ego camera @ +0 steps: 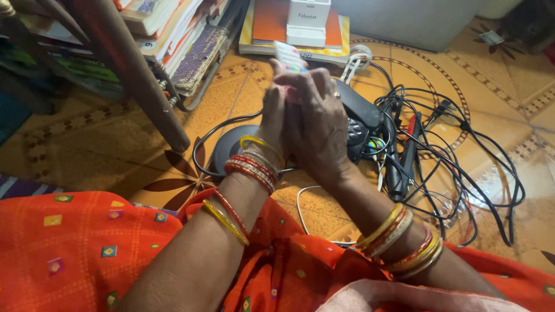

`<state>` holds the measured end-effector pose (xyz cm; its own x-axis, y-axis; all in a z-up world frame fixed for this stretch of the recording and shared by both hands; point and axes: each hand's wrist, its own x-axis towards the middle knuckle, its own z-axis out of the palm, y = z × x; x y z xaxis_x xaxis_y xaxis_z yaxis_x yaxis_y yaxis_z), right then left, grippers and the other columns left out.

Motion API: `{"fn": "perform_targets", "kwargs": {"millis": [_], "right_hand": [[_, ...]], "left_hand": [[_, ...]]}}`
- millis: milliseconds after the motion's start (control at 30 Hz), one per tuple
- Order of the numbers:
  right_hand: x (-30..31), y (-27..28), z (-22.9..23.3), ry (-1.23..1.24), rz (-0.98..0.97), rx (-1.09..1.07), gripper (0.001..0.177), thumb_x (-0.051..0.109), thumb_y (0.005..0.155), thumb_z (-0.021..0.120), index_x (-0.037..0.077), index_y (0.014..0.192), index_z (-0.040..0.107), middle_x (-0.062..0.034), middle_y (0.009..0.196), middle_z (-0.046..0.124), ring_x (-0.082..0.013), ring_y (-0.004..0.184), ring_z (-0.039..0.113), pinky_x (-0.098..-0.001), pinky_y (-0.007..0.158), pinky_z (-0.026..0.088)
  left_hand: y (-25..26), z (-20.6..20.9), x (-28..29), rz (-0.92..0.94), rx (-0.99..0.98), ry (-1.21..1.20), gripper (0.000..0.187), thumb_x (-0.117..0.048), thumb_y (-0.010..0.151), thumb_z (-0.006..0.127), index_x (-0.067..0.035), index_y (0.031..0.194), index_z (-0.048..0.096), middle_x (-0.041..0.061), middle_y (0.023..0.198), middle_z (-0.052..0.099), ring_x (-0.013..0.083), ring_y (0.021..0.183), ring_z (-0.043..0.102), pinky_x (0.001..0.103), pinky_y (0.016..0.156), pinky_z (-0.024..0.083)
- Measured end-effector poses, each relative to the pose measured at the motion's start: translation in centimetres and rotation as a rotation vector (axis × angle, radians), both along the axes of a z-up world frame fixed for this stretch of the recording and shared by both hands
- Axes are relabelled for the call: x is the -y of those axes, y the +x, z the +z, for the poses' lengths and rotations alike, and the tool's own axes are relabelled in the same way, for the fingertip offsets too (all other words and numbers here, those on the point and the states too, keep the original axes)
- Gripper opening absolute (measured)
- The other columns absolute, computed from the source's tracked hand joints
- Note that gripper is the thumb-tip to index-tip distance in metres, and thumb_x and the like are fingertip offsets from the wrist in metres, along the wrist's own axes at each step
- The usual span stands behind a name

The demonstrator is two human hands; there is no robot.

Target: The person wipes a television remote, a small handheld fan, and a hair straightener with a pink cloth.

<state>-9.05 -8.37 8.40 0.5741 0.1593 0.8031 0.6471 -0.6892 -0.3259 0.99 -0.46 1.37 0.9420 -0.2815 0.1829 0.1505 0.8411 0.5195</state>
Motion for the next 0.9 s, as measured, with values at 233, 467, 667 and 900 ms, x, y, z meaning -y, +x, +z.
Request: {"fn": "perform_targets", "kwargs": {"millis": [233,467,667,900], "right_hand": [[6.2,4.0,1.1,0.122,-0.252,-0.036,0.026,0.011,0.107,0.057,0.004,0.132,0.053,-0.0185,0.121,0.053,-0.0304,0.109,0.059,-0.0441,0.093,0.052],[1.5,2.8,-1.4,-0.354,-0.189,0.133,0.035,0.012,0.098,0.062,0.002,0.131,0.052,-0.0178,0.125,0.054,-0.0353,0.114,0.057,-0.0474,0.094,0.049],[-0.4,0.4,-0.2,-0.140,-0.041,-0.017,0.037,0.013,0.094,0.061,0.009,0.131,0.060,-0.0165,0.122,0.060,-0.0366,0.112,0.059,-0.0490,0.091,0.050],[6.0,3.0,1.3,0.180,-0.199,-0.144,0.017,0.012,0.108,0.049,0.007,0.119,0.061,-0.0177,0.112,0.059,-0.0296,0.096,0.069,-0.0424,0.081,0.057]], "left_hand": [[-4.1,2.1,4.6,-0.404,-0.170,0.169,0.062,-0.061,0.100,0.046,-0.016,0.141,0.056,0.005,0.126,0.068,0.0208,0.110,0.065,0.041,0.093,0.055],[-2.7,-0.1,-0.6,-0.212,0.218,0.004,0.057,-0.048,0.106,0.052,-0.010,0.149,0.052,0.011,0.132,0.061,0.0238,0.121,0.060,0.041,0.107,0.052],[-1.7,-0.7,-2.6,-0.241,0.097,-0.016,0.064,-0.057,0.100,0.044,-0.009,0.141,0.053,0.012,0.128,0.062,0.0255,0.121,0.061,0.042,0.104,0.054],[-2.0,-0.7,3.7,-0.488,-0.077,0.090,0.049,-0.060,0.111,0.049,-0.015,0.124,0.062,0.007,0.104,0.067,0.0249,0.090,0.064,0.044,0.077,0.055]]}}
